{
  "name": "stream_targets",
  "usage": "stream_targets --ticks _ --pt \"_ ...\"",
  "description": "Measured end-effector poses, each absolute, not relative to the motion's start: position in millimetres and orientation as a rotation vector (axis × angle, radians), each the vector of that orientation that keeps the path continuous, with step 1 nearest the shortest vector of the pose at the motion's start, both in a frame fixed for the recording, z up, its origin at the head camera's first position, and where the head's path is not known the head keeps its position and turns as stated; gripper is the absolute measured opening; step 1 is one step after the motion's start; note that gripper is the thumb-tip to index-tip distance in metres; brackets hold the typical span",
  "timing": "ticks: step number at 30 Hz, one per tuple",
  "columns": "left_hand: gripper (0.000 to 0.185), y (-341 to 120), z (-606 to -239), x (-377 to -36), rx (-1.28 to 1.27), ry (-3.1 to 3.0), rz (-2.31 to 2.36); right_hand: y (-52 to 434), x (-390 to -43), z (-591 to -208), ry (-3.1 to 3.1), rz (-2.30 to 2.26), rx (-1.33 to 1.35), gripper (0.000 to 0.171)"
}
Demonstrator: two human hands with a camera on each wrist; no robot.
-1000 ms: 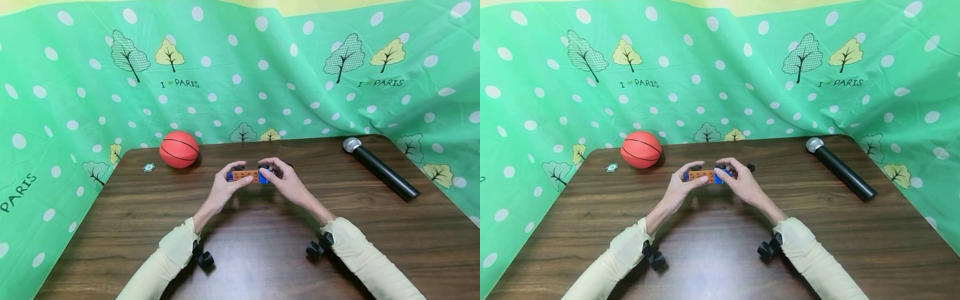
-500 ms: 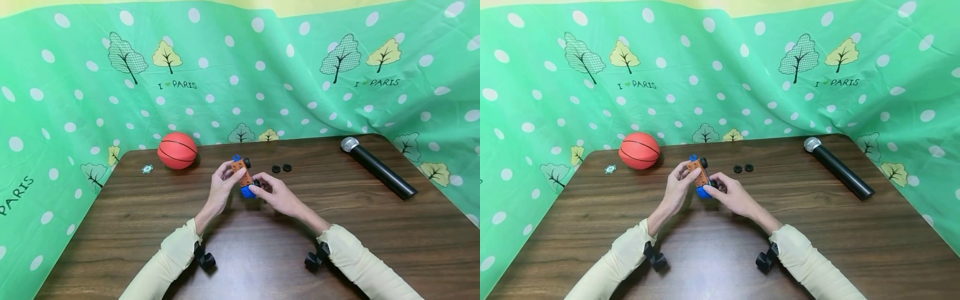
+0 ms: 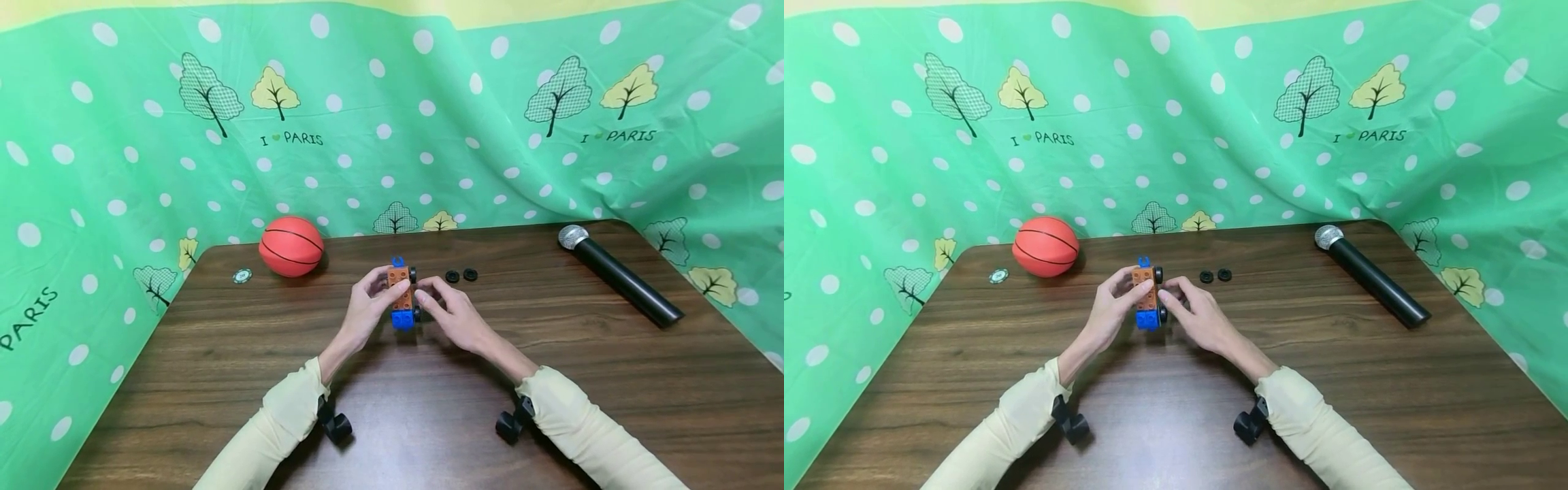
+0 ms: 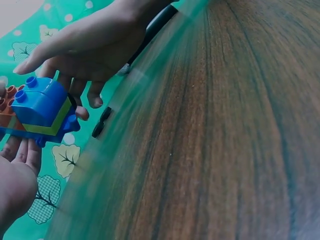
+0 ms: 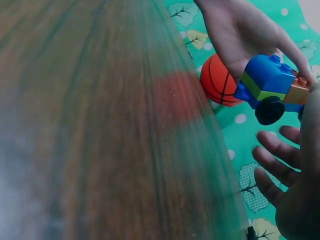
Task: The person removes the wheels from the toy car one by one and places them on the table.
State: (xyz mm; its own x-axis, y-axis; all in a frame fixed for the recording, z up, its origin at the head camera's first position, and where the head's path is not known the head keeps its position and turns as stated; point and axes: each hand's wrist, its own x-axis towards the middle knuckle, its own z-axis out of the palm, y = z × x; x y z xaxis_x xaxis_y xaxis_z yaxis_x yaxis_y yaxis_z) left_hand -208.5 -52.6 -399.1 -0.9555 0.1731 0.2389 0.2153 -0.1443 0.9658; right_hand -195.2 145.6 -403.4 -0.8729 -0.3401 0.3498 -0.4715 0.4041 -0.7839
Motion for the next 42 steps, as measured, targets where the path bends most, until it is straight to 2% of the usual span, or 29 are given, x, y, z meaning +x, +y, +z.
stream_targets --ticks 6,13,19,27,42 --pt "0.038 -52 -399 -207 -0.546 -2.108 -2.289 143 -199 -403 -2.442 1.649 0.599 0.03" --pt "0.034 -50 -399 -206 -0.58 -2.115 -2.322 129 -202 -404 -2.218 1.888 0.605 0.028" --pt "0.034 -50 -399 -207 -0.574 -2.098 -2.367 116 -200 -407 -2.127 1.914 0.564 0.023" --pt "0.036 -51 -400 -208 -0.58 -2.11 -2.369 115 -201 -410 -2.13 1.714 0.553 0.02" --pt "0.036 -57 -395 -207 -0.655 -2.237 -2.27 123 -213 -414 -2.032 1.22 0.786 0.005"
